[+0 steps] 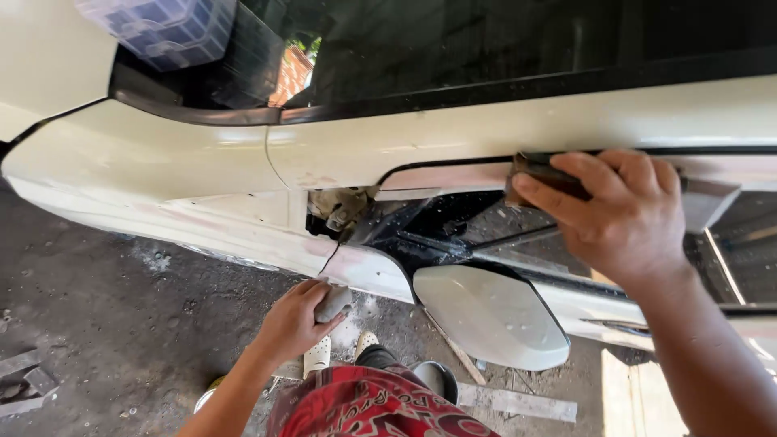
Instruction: The person sands the side panel of a white car using a sanding block and a cloth. They repeatedly rub the surface near the window and side mirror, occasionally dipping the sanding block into a bucket of water.
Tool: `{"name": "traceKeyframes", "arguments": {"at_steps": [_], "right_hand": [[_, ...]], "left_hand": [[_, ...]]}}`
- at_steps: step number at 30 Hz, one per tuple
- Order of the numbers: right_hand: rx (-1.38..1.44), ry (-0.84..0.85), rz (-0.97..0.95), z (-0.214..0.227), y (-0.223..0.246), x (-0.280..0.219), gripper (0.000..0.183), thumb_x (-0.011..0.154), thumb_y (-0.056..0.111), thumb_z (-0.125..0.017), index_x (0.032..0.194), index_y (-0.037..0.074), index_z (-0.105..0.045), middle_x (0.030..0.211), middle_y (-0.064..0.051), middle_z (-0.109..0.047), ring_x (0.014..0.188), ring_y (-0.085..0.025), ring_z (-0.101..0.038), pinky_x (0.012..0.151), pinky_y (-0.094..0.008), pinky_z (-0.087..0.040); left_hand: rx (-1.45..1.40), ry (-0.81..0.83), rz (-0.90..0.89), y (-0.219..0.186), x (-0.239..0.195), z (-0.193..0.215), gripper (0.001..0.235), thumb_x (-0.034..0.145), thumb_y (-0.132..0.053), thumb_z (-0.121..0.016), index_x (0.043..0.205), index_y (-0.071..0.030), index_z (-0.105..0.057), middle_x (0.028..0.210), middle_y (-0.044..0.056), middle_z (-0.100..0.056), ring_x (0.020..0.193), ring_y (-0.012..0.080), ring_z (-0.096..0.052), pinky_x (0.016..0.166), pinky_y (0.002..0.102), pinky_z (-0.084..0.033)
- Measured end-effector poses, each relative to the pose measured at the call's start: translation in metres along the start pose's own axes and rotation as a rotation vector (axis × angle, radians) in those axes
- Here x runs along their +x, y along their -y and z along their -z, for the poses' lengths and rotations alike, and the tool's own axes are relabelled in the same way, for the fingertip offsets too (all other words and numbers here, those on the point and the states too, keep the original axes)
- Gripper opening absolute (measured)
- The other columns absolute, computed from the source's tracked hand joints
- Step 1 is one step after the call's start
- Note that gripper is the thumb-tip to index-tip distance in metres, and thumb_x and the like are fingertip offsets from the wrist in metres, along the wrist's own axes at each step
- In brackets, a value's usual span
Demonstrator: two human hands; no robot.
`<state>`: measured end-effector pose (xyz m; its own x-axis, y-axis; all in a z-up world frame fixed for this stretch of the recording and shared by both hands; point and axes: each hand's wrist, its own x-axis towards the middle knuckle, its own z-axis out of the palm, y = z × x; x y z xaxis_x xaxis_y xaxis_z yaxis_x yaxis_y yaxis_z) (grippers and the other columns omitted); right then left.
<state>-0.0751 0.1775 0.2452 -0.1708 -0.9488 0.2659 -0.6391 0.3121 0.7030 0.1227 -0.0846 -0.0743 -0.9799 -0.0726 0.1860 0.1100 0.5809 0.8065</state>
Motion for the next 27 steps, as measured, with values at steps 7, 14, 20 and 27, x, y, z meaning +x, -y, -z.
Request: {"name": "traceKeyframes", "arguments": {"at_steps": [7, 14, 20, 27], "right_hand": [[0.093, 0.227, 0.105, -0.024, 0.095, 0.091, 0.065, 0.079, 0.014, -0.064, 0.137, 0.045, -0.059, 0.118, 0.001, -0.063, 0.098, -0.022, -0.060, 0.083, -0.039, -0.054], [0.211, 0.215, 0.086, -0.004, 0.021, 0.033, 0.045, 0.105, 0.005, -0.060, 0.137, 0.035, -0.069, 0.123, -0.001, -0.067, 0.098, -0.022, -0.061, 0.079, -0.041, -0.052], [0.119, 0.338, 0.119, -0.015, 0.090, 0.092, 0.059, 0.088, 0.020, -0.063, 0.142, 0.043, -0.058, 0.125, -0.001, -0.062, 0.104, -0.024, -0.060, 0.086, -0.044, -0.052], [0.096, 0.561, 0.057, 0.009, 0.030, 0.056, 0.054, 0.102, 0.014, -0.053, 0.144, 0.048, -0.054, 0.134, 0.002, -0.058, 0.108, -0.024, -0.057, 0.092, -0.045, -0.051]], "left_hand": [[0.004, 0.047, -0.002, -0.026, 0.022, -0.002, 0.042, 0.076, -0.031, -0.085, 0.102, -0.005, -0.067, 0.106, 0.013, -0.070, 0.096, 0.0353, -0.069, 0.081, 0.044, -0.056], [0.006, -0.032, 0.033, -0.005, -0.010, 0.000, 0.046, 0.075, -0.031, -0.086, 0.106, -0.004, -0.066, 0.109, 0.015, -0.069, 0.097, 0.0365, -0.068, 0.082, 0.045, -0.056], [0.014, -0.003, 0.078, -0.013, 0.008, -0.018, 0.044, 0.076, -0.033, -0.086, 0.104, -0.005, -0.067, 0.109, 0.014, -0.070, 0.097, 0.0343, -0.069, 0.080, 0.044, -0.057], [0.000, 0.011, 0.012, -0.017, 0.000, -0.018, 0.048, 0.075, -0.034, -0.086, 0.109, -0.005, -0.066, 0.108, 0.014, -0.069, 0.096, 0.0335, -0.069, 0.081, 0.044, -0.057]]}}
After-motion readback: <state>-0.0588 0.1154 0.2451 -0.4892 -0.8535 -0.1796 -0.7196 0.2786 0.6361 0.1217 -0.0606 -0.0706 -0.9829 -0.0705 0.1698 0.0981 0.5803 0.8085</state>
